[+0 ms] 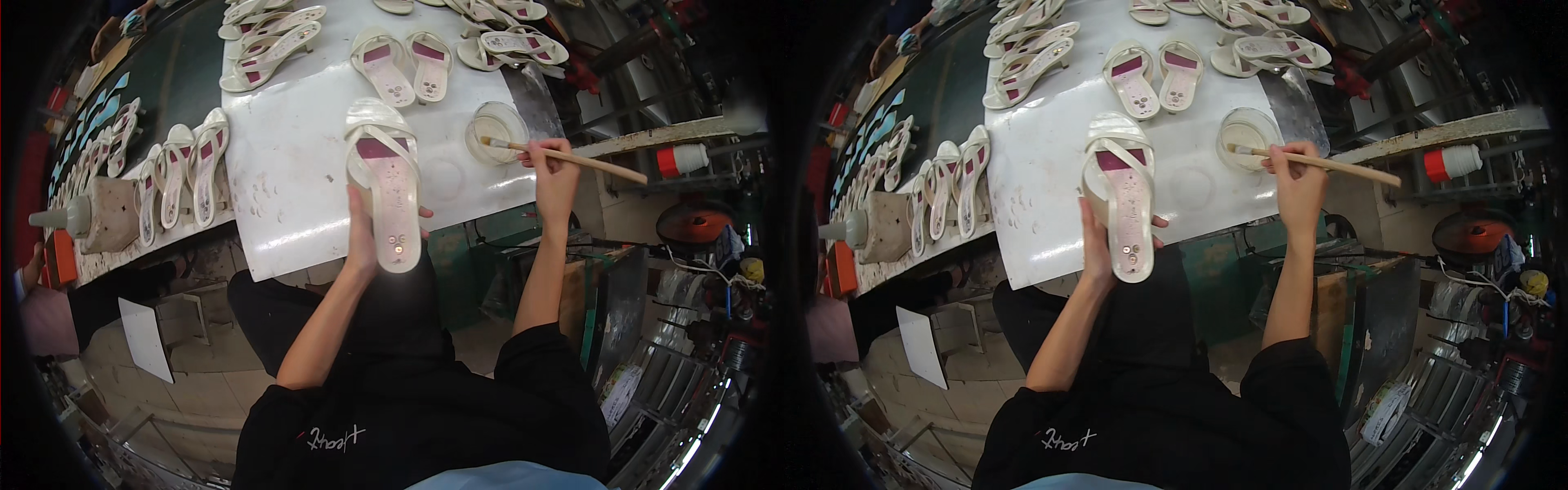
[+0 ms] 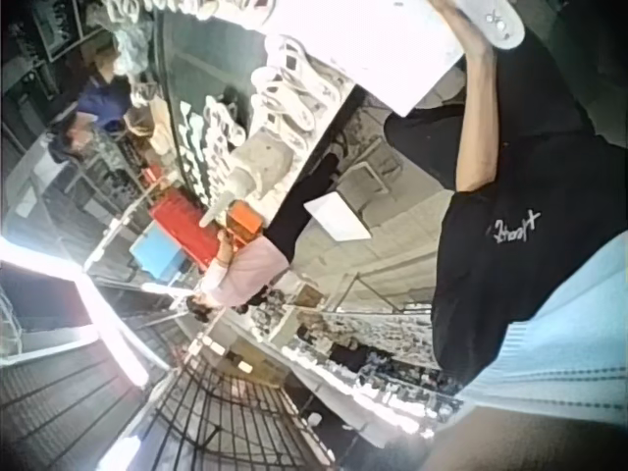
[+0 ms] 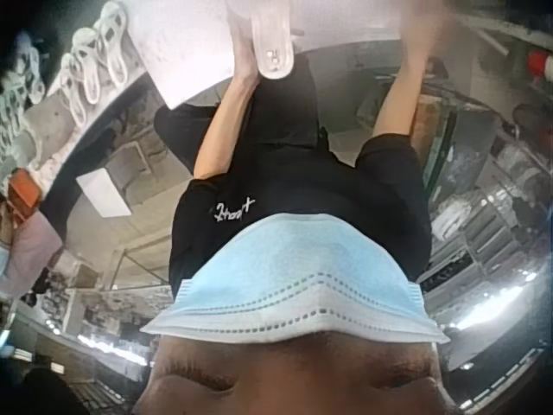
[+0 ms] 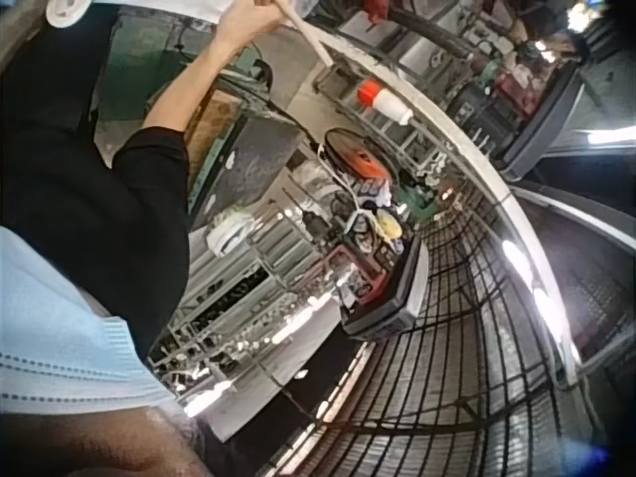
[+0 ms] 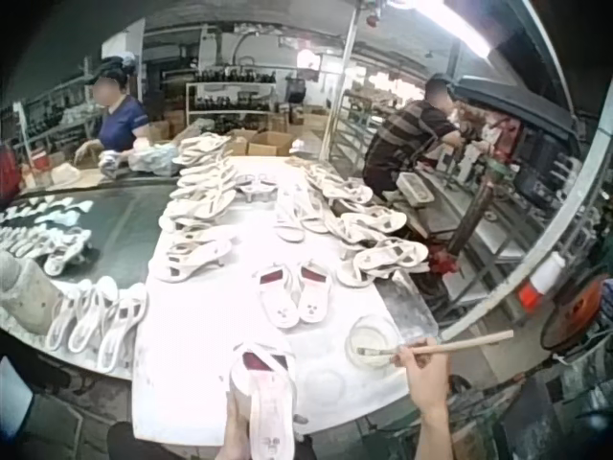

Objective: Apply glue to the inner soles of white high-heeled shoes using a brush.

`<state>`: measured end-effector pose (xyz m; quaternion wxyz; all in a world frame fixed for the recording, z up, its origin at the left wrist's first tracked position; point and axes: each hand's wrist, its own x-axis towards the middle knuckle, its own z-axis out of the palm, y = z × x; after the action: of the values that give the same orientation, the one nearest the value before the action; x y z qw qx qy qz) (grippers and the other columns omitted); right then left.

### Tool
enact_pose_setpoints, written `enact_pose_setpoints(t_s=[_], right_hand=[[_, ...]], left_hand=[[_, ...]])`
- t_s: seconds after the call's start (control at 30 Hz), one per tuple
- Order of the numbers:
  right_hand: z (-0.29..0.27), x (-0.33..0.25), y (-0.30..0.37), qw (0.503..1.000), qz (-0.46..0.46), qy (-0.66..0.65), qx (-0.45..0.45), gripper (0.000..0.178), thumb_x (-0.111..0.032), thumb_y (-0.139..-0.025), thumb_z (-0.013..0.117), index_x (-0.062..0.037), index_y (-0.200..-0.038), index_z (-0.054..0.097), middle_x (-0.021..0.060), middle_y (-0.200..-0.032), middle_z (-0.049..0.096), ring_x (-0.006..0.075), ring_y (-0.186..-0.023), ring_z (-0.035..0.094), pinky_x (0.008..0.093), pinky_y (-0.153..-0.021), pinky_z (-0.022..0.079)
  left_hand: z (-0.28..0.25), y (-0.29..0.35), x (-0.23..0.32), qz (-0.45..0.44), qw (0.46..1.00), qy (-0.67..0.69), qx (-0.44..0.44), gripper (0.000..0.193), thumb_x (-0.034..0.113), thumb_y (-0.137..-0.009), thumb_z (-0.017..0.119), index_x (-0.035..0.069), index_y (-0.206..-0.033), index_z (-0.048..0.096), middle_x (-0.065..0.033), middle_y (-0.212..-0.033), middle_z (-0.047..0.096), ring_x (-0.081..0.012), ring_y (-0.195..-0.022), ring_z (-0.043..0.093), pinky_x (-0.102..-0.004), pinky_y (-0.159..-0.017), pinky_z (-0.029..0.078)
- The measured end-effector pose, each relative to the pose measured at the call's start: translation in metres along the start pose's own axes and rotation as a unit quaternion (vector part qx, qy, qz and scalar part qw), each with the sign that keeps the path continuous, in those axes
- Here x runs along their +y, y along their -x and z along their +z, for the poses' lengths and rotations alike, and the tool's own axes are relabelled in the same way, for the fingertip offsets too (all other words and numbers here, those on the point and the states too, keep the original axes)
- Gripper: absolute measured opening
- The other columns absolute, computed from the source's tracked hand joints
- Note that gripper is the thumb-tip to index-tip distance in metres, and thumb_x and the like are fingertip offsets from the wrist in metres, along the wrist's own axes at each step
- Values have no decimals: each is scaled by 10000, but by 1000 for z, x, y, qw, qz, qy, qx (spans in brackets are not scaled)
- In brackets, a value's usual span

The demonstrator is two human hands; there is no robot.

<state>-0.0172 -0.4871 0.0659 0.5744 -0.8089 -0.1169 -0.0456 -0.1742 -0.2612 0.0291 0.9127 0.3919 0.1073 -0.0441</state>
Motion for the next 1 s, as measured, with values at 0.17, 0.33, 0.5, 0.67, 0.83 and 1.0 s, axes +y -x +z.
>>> enact_pose_setpoints(t_s=[0.17,0.33,0.5,0.67,0.83,1.0], right_hand=[[13,3,8,1000,8,-26,3,117,-59,-892,596,24,-881,514,95,-781,619,140,-702,649,237,-646,535],[7,15,16,989,-46,-103,98,119,-49,-898,584,31,-924,500,116,-817,604,189,-716,659,266,-666,558],[10,23,24,987,-1,-132,91,152,-56,-896,589,51,-950,495,168,-869,612,241,-786,669,299,-721,575],[16,-48,48,956,-39,-245,154,138,-73,-936,522,40,-937,442,234,-977,609,295,-873,654,346,-771,571],[76,-142,121,935,-174,-305,45,209,-198,-957,501,-1,-970,431,225,-908,587,277,-859,639,384,-787,552],[119,-179,196,868,-390,-255,-170,283,-134,-861,625,-3,-1008,421,218,-971,549,339,-766,655,372,-640,597]], left_hand=[[-14,42,39,86,994,-35,58,993,774,-816,29,-6,-1319,381,-247,-1018,622,-266,-709,658,-328,-607,557],[-19,80,71,151,987,-8,47,1009,772,-812,4,-12,-1347,347,-266,-995,623,-241,-703,662,-297,-555,556],[-10,113,92,214,971,2,102,989,757,-825,1,-9,-1332,368,-247,-1000,630,-239,-787,662,-292,-559,550],[-8,139,100,288,944,-45,152,1019,769,-810,-17,-28,-1322,358,-232,-996,622,-257,-909,637,-308,-652,545],[-19,160,107,324,923,-126,164,1049,793,-791,-11,-42,-1307,359,-225,-1023,610,-238,-869,630,-302,-698,523],[-20,173,106,368,898,-135,198,1078,825,-766,21,-53,-1290,361,-212,-1041,598,-237,-888,612,-323,-750,506]])
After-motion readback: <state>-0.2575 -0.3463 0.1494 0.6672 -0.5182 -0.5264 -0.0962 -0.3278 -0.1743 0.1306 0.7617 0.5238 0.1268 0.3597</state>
